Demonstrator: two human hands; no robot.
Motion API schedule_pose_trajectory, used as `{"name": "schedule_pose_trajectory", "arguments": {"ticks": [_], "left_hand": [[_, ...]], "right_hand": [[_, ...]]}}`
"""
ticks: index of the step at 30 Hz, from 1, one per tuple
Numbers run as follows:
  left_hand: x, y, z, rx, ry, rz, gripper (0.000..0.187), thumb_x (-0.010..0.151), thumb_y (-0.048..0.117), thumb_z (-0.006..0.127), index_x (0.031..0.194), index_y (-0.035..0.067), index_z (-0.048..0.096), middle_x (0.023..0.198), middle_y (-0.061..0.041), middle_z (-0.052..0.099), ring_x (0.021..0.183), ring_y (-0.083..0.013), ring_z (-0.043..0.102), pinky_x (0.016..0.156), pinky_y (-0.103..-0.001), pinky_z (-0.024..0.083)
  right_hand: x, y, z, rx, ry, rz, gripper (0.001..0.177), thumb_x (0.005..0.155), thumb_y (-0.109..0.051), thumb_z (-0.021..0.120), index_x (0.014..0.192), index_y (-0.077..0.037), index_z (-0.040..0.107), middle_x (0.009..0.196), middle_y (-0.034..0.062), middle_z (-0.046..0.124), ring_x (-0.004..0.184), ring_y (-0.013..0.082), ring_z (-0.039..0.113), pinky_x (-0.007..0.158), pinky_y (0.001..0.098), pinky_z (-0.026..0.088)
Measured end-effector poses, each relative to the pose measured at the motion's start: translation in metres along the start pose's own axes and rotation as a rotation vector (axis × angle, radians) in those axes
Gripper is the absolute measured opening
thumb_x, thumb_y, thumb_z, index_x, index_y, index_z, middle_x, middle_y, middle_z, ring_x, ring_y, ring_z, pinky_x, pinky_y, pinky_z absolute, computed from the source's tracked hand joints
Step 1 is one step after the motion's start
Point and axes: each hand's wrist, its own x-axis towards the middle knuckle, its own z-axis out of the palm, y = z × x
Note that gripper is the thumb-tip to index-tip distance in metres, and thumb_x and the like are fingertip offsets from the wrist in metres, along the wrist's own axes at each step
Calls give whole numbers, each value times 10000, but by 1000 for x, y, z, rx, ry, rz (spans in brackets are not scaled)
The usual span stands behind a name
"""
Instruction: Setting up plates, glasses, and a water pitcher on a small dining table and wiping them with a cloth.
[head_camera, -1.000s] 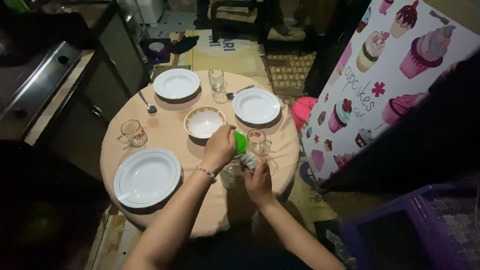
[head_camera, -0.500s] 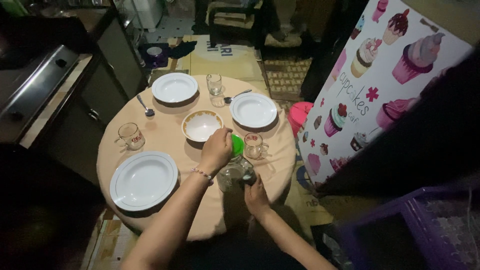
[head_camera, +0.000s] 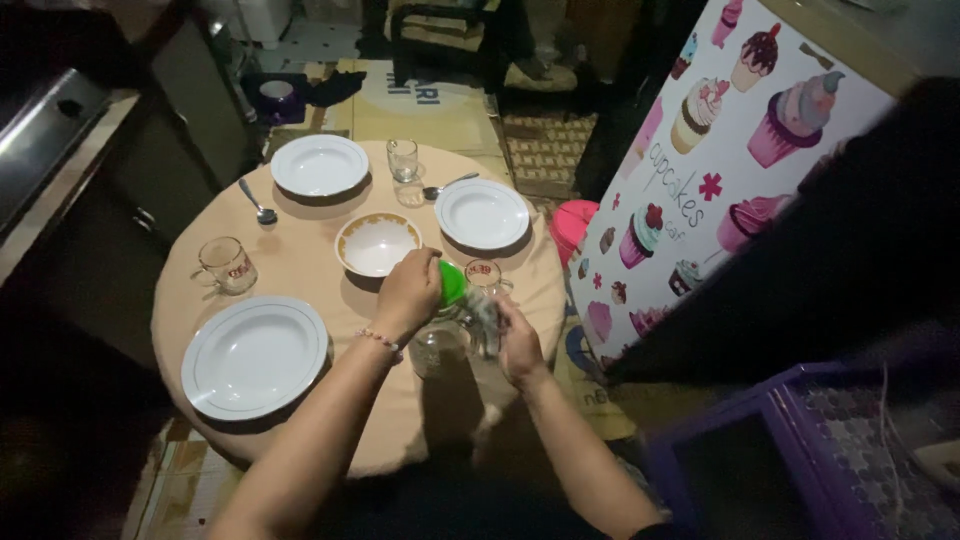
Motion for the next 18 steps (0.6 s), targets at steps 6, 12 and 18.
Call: {"name": "schedule_pose_trajectory", "arguments": {"ticks": [6,12,18], "left_hand": [[0,-3,3,2,19,-10,325,992,232,465,1129,32,682,1104,-208,697,1024,-414,651,891,-503,502],[0,-9,9,-19,67,46,304,986,216,466,1104,33,679,1104,-201,694,1022,-415,646,888,-504,501],[0,-4,5,-3,35,17,306,978,210,463,1109,27,670,1079,-206,685,1019,-410,647,885,-505,502]], "right_hand": [[29,57,-42,-177,-137,-188,239,967,-81,456,1132,-26,620,1057,46,638,938,160,618,829,326,528],[25,58,-56,-381,-197,-224,350,940,-94,419,1210,-12,626,1181,23,600,1093,116,588,984,251,468],[9,62,-54,-236,-143,-68,351,1020,-212,392,1223,-29,613,1133,60,664,1058,160,622,971,286,497]]}}
